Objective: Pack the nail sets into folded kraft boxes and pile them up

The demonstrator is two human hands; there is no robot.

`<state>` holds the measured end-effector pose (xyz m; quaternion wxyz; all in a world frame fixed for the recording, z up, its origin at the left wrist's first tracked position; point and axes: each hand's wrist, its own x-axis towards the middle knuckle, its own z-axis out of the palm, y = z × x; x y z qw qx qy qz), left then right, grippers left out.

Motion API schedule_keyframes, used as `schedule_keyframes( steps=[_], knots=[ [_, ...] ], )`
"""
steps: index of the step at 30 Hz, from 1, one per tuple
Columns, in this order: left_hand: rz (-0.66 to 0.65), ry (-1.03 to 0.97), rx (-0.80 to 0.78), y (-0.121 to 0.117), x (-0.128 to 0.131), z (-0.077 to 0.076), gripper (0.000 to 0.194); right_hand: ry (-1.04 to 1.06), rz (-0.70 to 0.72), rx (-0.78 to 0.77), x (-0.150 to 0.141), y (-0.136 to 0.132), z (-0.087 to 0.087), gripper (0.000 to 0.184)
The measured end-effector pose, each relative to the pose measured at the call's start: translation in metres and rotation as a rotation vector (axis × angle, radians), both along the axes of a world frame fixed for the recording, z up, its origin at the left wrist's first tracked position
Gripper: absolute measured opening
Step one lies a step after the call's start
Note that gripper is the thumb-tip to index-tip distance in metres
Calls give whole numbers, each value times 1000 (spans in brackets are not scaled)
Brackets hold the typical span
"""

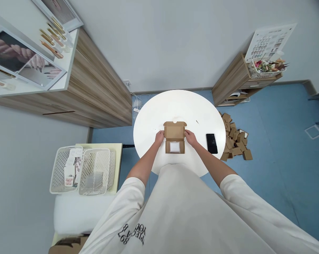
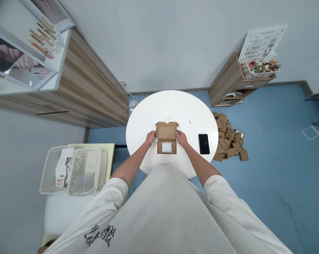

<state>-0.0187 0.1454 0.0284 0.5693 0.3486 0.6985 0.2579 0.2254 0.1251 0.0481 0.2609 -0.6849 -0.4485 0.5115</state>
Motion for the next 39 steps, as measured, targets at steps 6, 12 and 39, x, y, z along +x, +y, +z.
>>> schedule_keyframes(
  steps=[6, 12, 39],
  knots=[
    [5, -99, -68, -19, -6, 15, 52, 130, -98, -59, -1, -20, 7, 52],
    [-74, -151, -103, -37, -15, 24, 75, 244, -121, -196, 5, -31, 11, 77],
    [-254, 130, 215, -118, -16, 3, 15, 27, 99, -9, 4, -109, 2, 41]
  ],
)
